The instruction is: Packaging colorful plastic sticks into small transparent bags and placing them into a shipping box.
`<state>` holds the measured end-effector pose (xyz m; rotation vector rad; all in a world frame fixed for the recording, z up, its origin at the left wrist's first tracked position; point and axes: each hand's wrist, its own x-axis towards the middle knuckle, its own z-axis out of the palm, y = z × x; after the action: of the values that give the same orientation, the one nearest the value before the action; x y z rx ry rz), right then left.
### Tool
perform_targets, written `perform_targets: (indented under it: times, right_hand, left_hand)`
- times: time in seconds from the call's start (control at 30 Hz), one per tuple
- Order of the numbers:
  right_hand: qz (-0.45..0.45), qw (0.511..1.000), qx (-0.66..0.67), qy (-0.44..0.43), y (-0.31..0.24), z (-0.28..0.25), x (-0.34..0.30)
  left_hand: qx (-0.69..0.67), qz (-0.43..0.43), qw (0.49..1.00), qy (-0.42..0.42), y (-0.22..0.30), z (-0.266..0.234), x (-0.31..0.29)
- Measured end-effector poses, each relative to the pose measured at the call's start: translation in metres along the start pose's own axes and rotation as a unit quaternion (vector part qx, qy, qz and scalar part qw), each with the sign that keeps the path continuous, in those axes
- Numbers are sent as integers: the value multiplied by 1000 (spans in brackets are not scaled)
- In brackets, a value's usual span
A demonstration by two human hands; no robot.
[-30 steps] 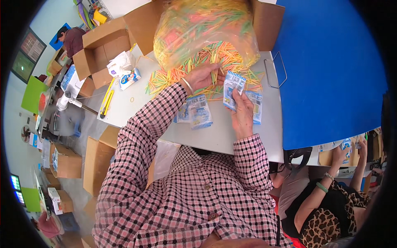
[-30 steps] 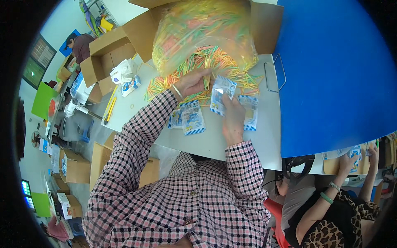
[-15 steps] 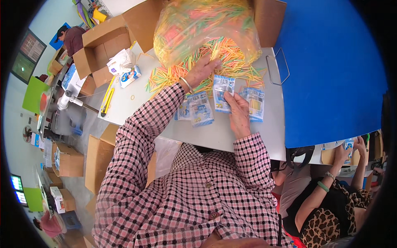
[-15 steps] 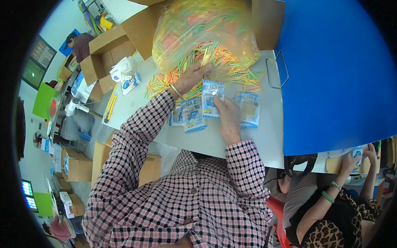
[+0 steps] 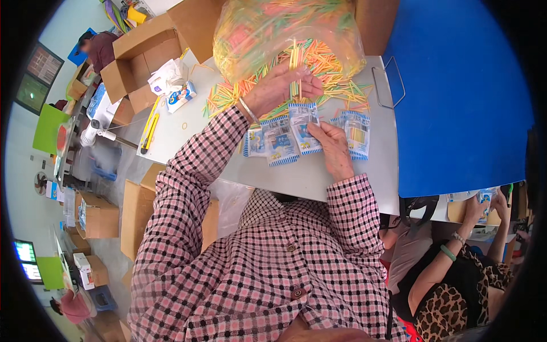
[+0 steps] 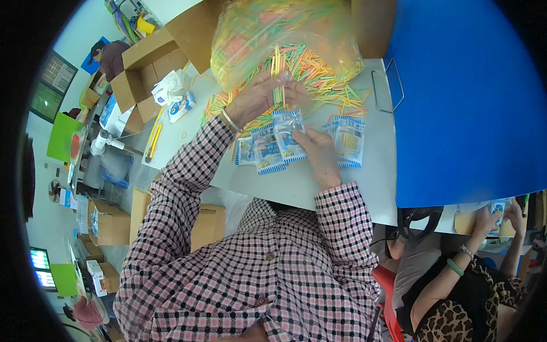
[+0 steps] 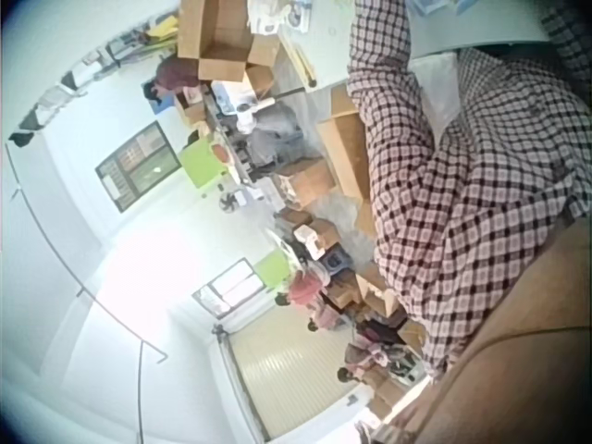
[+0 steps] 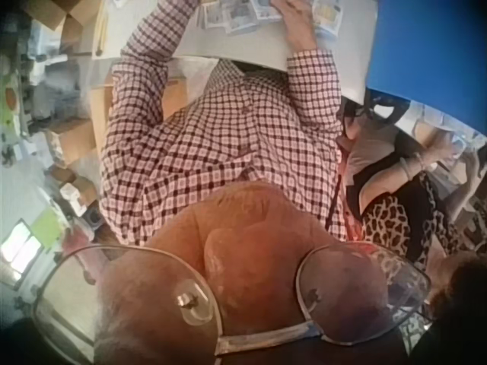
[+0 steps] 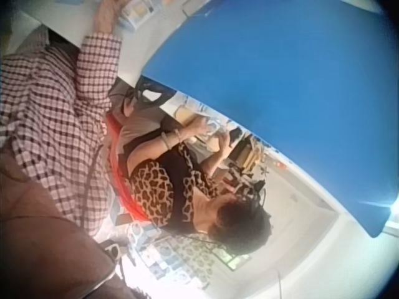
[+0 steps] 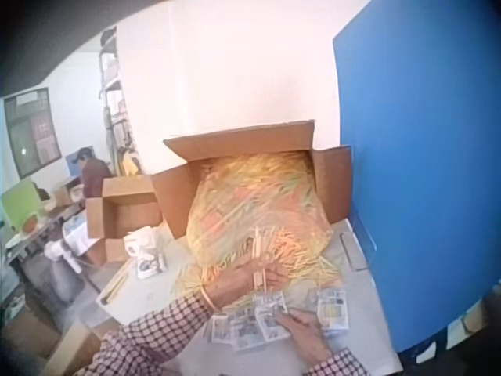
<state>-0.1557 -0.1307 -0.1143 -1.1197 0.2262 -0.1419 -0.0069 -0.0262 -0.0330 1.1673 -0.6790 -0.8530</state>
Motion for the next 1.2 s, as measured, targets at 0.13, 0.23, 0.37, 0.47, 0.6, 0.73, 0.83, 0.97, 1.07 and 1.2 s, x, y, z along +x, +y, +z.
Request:
perform_targets:
  times: [0.13,0.23,0.37,0.47,0.6,0.73,0.83,0.97,1.07,1.2]
  right_hand:
    - [-7,1000,-15,-20,-1,-2,-2]
    - [24,1000,-5,-16,-5,1,-4]
    - [17,999,-11,-30,-2,-1,-3]
    - [25,999,5,-31,-4,-1,-5]
    - [31,999,24,-26,-9,2,-5]
    - [-1,999,18,-32,-6,0,-4]
    - [15,1000,13,-24,-5,0,-1]
    - [-30,999,16,-22,0,0,6]
    - [-51,998,13,-17,3,1,9]
    - [-52,998,26,-6,6,-1,13]
  left_hand:
    - [80,-14,997,2,2,10,-7]
    - [87,-40,995,14,1,18,-16]
    - [61,-29,998,16,0,25,-23]
    - [89,-16,996,-3,-4,26,-28]
    - [142,2,990,-19,-8,21,-31]
    - [100,-22,995,-21,-8,20,-35]
    - [181,-6,983,-38,-7,15,-33]
    - [226,6,972,-68,-9,6,-27]
    - [248,37,964,-93,-11,-1,-24]
    - [306,40,948,-83,-16,-12,-16]
